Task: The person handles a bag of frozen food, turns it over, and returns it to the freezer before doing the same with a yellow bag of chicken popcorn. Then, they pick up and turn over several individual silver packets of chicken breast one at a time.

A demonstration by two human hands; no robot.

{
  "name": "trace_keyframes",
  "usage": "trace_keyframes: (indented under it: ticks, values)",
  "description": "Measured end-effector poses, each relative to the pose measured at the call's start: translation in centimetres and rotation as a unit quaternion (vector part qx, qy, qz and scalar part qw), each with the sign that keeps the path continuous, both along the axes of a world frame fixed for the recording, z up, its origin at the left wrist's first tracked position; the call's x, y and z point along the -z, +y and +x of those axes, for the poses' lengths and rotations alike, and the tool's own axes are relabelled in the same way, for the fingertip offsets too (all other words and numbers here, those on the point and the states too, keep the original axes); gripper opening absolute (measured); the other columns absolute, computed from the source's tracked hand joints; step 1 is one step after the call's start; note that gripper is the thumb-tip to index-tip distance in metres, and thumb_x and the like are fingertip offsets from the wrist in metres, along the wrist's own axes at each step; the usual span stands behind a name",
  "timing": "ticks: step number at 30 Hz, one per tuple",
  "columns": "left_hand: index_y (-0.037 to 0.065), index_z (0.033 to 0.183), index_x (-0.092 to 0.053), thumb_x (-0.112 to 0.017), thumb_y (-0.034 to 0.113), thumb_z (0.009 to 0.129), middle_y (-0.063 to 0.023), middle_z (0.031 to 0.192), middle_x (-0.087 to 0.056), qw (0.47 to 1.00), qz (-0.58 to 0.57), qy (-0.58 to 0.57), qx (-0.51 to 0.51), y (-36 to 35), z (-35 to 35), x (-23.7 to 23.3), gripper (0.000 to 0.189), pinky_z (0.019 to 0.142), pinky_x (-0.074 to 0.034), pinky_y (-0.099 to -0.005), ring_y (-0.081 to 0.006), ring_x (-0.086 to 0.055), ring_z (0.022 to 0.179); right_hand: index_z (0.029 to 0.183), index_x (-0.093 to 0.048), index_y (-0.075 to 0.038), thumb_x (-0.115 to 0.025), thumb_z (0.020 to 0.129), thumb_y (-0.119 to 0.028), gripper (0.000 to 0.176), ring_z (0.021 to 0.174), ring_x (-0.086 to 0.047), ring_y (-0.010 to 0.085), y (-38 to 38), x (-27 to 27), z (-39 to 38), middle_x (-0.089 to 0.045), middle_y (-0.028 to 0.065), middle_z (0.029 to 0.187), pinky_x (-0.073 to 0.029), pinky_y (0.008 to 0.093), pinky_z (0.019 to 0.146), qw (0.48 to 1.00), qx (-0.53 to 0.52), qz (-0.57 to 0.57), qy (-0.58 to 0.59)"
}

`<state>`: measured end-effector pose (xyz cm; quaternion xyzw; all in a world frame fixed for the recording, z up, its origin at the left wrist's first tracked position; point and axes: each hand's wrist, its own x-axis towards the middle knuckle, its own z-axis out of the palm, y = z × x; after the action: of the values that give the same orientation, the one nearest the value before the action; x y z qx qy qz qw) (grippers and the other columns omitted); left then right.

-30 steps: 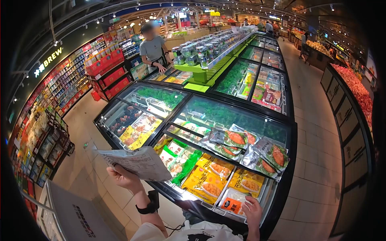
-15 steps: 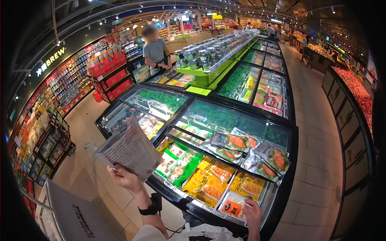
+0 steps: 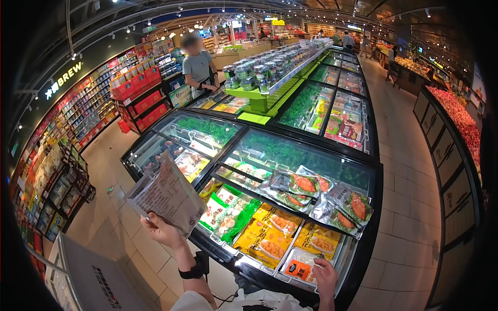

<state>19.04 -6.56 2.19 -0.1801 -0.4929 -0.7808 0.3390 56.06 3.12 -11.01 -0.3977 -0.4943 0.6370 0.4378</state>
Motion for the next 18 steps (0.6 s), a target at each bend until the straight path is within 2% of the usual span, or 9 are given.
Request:
trace_keyframes:
  ticks: [10,12,15,18]
  values:
    - [0.007,0.075,-0.038,-0.045,0.022,0.09,0.0035,0.073,-0.043,1.0,-0.022,0.007,-0.006,-0.3,-0.1,0.8,0.022,0.061,-0.036,-0.0189,-0.0036,-0.039,0.068,0.094,-0.053,0.005,-0.055,0.075,0.004,0.019,0.087,-0.055,0.0139,-0.1,-0.7,-0.2,-0.058,0.0109,0.092,-0.044,0.0246,0.079,1.0,0.003,-0.008,-0.022]
    - [0.005,0.079,-0.043,-0.045,0.023,0.09,0.0028,0.076,-0.043,1.0,-0.025,-0.006,0.0,-0.6,-0.1,1.0,0.021,0.067,-0.034,-0.0211,-0.0054,-0.039,0.073,0.094,-0.054,0.004,-0.055,0.075,0.003,0.019,0.087,-0.055,0.0138,-0.1,-0.6,-0.2,-0.058,0.0108,0.092,-0.044,0.0247,0.079,1.0,0.002,-0.019,-0.019]
    - [0.005,0.082,-0.045,-0.044,0.022,0.09,0.0024,0.078,-0.045,0.999,-0.04,0.007,-0.013,-0.8,-0.6,1.6,0.02,0.068,-0.034,-0.0212,-0.0055,-0.04,0.074,0.093,-0.054,0.004,-0.056,0.076,0.003,0.018,0.088,-0.056,0.0139,0.0,-0.4,-0.2,-0.059,0.0104,0.093,-0.044,0.0249,0.079,1.0,-0.005,-0.018,-0.02]
    - [0.007,0.078,-0.041,-0.045,0.021,0.091,0.0029,0.075,-0.044,1.0,-0.019,-0.001,-0.014,-0.2,0.1,0.8,0.019,0.062,-0.037,-0.0191,-0.0042,-0.04,0.069,0.093,-0.054,0.004,-0.055,0.076,0.003,0.017,0.088,-0.056,0.0141,-0.2,-0.7,-0.4,-0.059,0.0102,0.093,-0.043,0.025,0.08,1.0,0.0,-0.012,-0.021]
